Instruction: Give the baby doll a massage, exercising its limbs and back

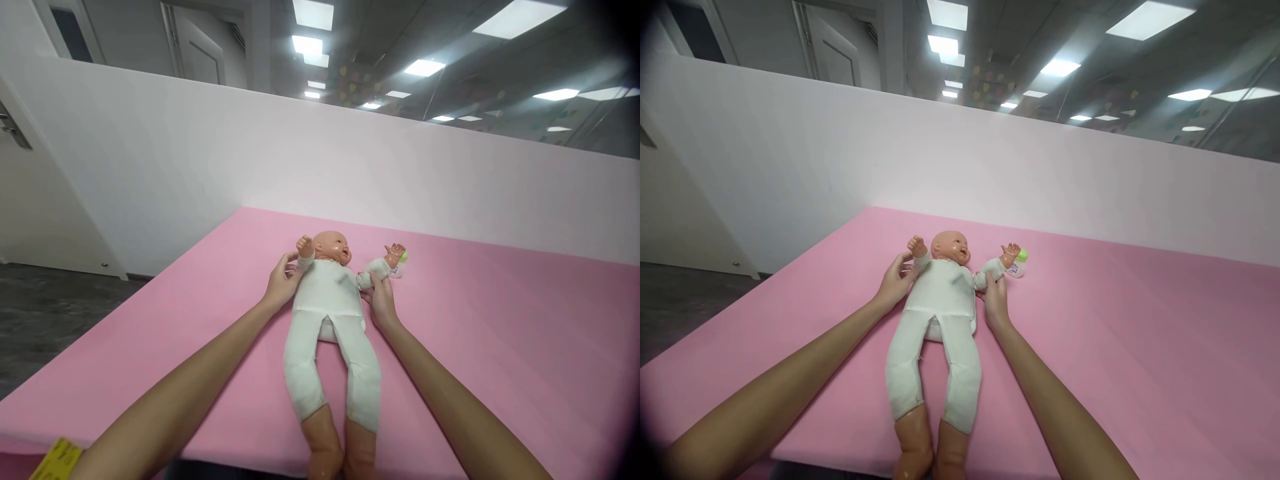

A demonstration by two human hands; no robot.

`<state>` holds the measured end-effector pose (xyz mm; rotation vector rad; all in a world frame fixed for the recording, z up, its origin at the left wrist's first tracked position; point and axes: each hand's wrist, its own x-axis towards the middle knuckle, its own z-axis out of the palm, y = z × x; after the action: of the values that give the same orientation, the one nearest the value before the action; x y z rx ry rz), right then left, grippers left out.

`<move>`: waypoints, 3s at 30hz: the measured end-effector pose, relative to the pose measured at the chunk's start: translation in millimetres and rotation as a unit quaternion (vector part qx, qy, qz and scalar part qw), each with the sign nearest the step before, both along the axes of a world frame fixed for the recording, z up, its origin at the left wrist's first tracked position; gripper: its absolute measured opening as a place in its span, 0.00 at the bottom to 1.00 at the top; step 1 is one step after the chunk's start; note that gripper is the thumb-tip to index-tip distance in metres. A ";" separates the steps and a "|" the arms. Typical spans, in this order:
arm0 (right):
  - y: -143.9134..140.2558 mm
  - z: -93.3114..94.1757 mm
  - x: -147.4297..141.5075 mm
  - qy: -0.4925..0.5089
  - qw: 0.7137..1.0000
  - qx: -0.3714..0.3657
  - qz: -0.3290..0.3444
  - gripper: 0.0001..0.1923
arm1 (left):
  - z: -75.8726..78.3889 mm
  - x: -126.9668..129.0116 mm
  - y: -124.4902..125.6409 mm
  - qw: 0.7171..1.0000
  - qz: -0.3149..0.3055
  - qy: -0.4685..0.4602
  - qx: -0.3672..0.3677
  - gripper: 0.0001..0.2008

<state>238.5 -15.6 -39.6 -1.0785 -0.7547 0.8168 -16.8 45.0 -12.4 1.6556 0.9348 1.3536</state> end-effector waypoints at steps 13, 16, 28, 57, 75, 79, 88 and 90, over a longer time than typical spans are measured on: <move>-11.7 7.8 -7.1 -0.148 0.986 0.066 0.046 0.12 | -3.0 6.3 -3.6 1.000 0.002 0.017 0.001 0.21; -12.1 9.1 -5.1 -0.246 0.962 0.112 0.049 0.12 | -4.6 6.5 -2.6 0.999 0.008 0.031 0.014 0.19; -22.1 16.1 -13.3 -0.200 0.978 0.046 0.033 0.18 | 1.0 7.0 -6.6 1.000 0.009 0.023 -0.013 0.19; -21.0 18.9 -13.1 -0.187 0.978 0.067 0.057 0.13 | -4.2 4.8 -5.1 0.999 0.038 0.025 0.023 0.15; -20.8 18.2 -13.4 -0.183 0.978 0.075 0.073 0.13 | 2.0 3.2 -3.6 0.998 -0.049 -0.031 -0.016 0.16; -19.0 15.8 -13.1 -0.175 0.980 0.068 0.063 0.14 | 2.8 3.5 -3.9 0.999 -0.042 -0.020 -0.020 0.17; -13.1 7.2 -7.9 -0.091 0.993 0.067 0.039 0.18 | -10.6 4.1 3.6 0.997 0.037 -0.051 -0.047 0.16; -14.2 9.2 -8.7 -0.091 0.993 0.073 0.035 0.18 | -10.4 4.1 2.1 0.998 0.033 -0.027 -0.036 0.17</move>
<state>229.7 -29.7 -30.4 -1.0086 -0.9954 0.7175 -12.8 47.1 -22.8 1.5388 1.0012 1.3856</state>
